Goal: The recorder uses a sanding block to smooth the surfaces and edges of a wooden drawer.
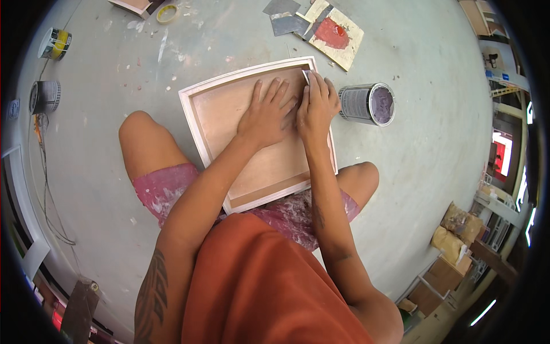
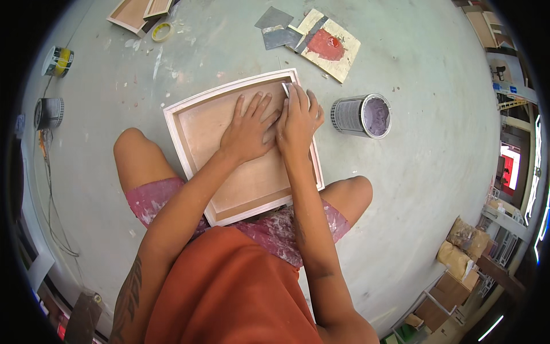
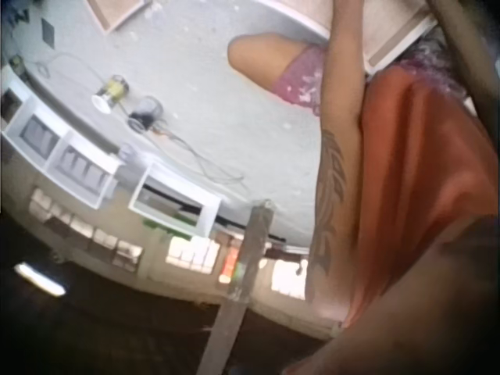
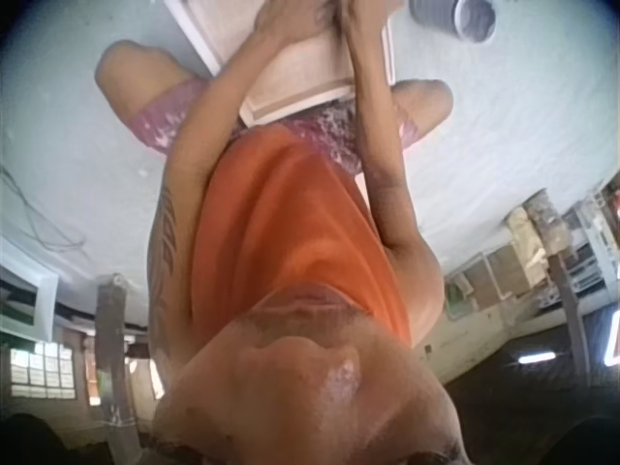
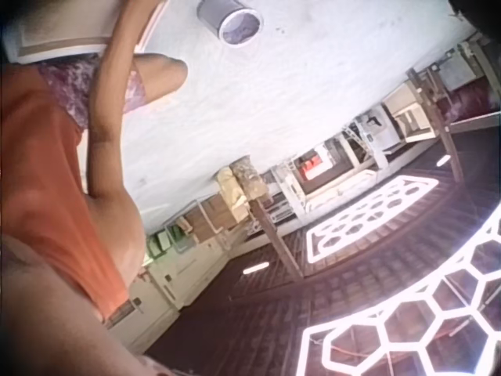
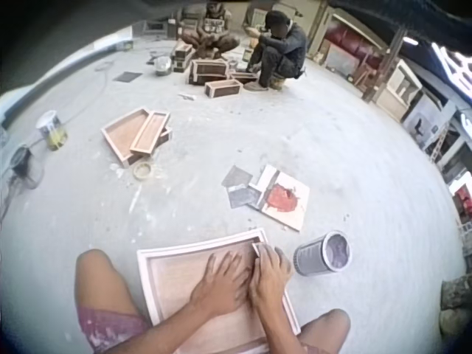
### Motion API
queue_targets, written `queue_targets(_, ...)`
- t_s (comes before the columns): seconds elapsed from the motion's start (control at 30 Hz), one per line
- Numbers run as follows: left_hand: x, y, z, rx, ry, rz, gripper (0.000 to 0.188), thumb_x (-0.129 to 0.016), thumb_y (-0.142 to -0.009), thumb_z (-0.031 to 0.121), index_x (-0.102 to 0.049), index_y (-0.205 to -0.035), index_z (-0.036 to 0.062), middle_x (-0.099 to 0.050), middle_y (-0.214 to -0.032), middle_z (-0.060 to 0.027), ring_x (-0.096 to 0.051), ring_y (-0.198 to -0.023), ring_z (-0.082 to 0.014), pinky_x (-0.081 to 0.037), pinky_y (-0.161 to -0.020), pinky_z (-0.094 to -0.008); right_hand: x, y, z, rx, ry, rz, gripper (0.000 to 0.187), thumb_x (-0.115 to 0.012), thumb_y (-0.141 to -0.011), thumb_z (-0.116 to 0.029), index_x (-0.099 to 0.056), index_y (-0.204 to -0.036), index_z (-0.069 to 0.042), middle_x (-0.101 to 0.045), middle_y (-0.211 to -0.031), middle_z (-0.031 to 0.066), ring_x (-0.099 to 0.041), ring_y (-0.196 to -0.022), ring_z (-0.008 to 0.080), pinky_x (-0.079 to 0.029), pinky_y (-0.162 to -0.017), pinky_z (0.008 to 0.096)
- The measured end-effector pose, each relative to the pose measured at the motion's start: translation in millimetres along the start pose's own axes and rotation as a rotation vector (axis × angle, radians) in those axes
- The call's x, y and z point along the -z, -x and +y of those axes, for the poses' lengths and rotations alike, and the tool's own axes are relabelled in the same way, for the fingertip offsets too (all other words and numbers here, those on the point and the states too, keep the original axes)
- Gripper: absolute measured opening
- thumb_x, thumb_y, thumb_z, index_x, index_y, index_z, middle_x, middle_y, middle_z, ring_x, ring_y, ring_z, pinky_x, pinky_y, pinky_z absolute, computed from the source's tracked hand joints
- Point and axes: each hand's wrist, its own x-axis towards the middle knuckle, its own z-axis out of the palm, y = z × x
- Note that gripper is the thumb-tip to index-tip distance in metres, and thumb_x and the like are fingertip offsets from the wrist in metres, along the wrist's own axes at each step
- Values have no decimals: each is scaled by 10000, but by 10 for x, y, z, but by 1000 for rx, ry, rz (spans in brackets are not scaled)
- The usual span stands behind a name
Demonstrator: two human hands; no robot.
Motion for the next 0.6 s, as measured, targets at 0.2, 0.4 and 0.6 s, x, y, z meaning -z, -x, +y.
queue_targets(0.2, 49, -33, 24, -8, -43, -58, 795, -665, -902, 569, -541, -1561, 141, -328, -1718, -164, -209, -1622, -346, -77, -1307, -629, 11, -128, -4, 18, -84, 47, 386, -551, -1065, -170, -630, -1436, -99, -633, -1473, 86, -489, -1423, 387, -271, -1190, 614)
queue_targets(0.4, 68, -11, 98, -6, -63, -51, 792, -663, -910, 552, -536, -1559, 116, -336, -1711, -166, -219, -1619, -344, -81, -1303, -634, 68, -202, -25, 26, -25, 48, 375, -567, -1060, -179, -652, -1417, -100, -657, -1456, 73, -519, -1392, 384, -294, -1172, 601)
queue_targets(0.6, 114, -88, 73, -24, -28, -39, 799, -647, -923, 545, -513, -1574, 101, -334, -1713, -170, -230, -1615, -348, -80, -1300, -638, 104, -90, 17, -19, -11, 26, 362, -576, -1054, -204, -667, -1387, -93, -650, -1462, 58, -519, -1387, 382, -277, -1193, 631)
